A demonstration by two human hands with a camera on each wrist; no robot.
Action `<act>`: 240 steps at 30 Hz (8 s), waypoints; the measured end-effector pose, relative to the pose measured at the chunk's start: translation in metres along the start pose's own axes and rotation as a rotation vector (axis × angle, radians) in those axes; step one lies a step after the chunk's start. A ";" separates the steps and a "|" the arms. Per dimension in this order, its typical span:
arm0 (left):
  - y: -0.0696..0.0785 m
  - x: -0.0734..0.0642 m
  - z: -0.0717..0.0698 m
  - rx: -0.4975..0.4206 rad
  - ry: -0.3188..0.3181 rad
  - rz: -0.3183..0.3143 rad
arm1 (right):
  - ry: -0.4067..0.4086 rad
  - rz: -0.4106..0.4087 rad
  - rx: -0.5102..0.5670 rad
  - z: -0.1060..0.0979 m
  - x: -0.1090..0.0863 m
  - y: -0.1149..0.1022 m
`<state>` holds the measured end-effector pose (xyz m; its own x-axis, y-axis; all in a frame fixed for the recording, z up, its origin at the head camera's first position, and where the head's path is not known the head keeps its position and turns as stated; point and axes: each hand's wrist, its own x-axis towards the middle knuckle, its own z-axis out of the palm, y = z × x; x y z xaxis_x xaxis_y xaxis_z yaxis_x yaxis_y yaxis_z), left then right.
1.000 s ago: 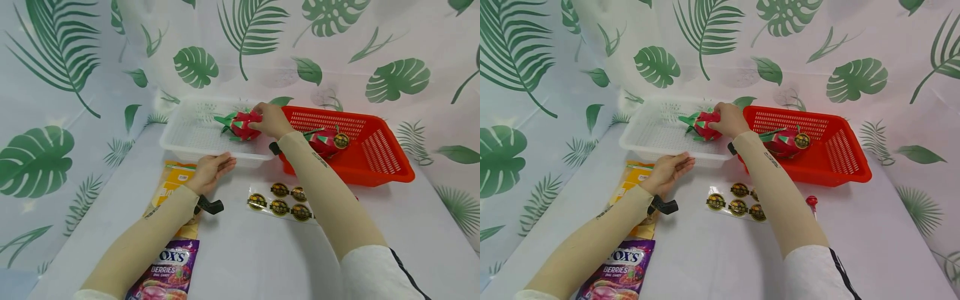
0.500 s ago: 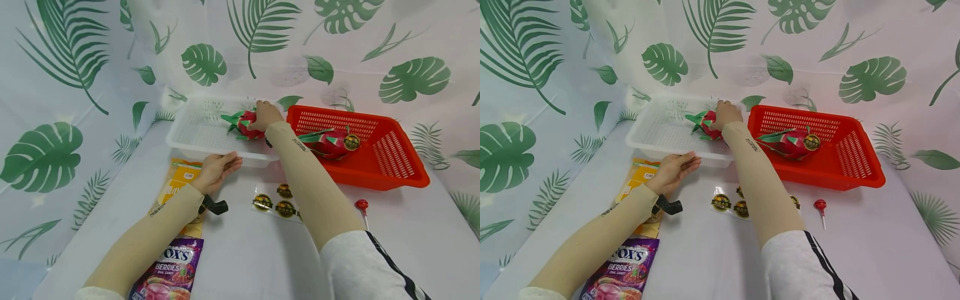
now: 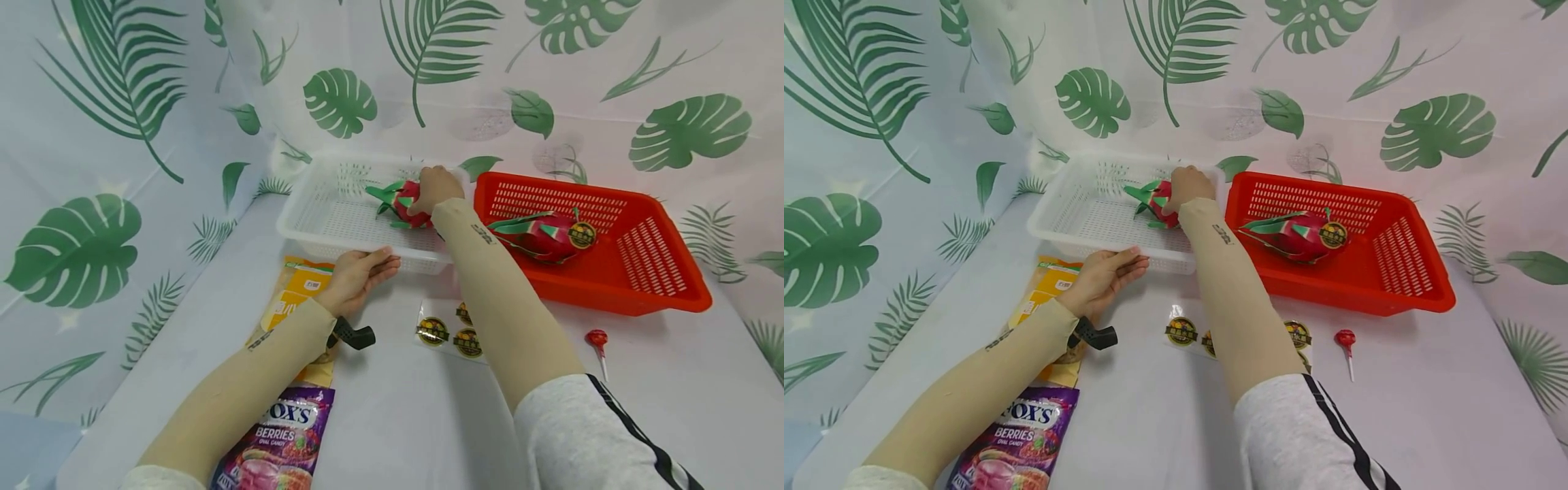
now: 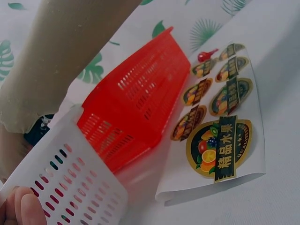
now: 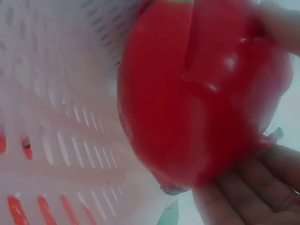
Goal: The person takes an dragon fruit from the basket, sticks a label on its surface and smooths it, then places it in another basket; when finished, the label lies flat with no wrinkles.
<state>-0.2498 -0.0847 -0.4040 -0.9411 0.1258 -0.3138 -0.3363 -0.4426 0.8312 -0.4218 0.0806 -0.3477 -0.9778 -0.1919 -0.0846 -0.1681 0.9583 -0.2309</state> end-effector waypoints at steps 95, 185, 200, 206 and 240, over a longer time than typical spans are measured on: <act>0.001 -0.009 0.005 0.021 -0.012 0.007 | 0.210 -0.250 0.170 0.021 -0.382 0.086; -0.053 0.005 0.060 1.136 -0.459 0.204 | 0.227 -0.355 0.142 0.056 -0.252 0.101; -0.052 0.003 0.060 1.096 -0.449 0.183 | 0.246 -0.432 0.107 0.060 -0.247 0.101; -0.052 0.002 0.061 1.107 -0.445 0.199 | 0.234 -0.413 0.079 0.058 -0.247 0.101; -0.049 0.005 0.059 1.104 -0.375 0.209 | 0.424 -0.503 0.197 0.052 -0.251 0.112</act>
<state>-0.2403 -0.0098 -0.4197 -0.8708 0.4759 -0.1236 0.1504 0.4973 0.8544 -0.1890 0.2251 -0.4026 -0.7585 -0.4653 0.4563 -0.6275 0.7104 -0.3186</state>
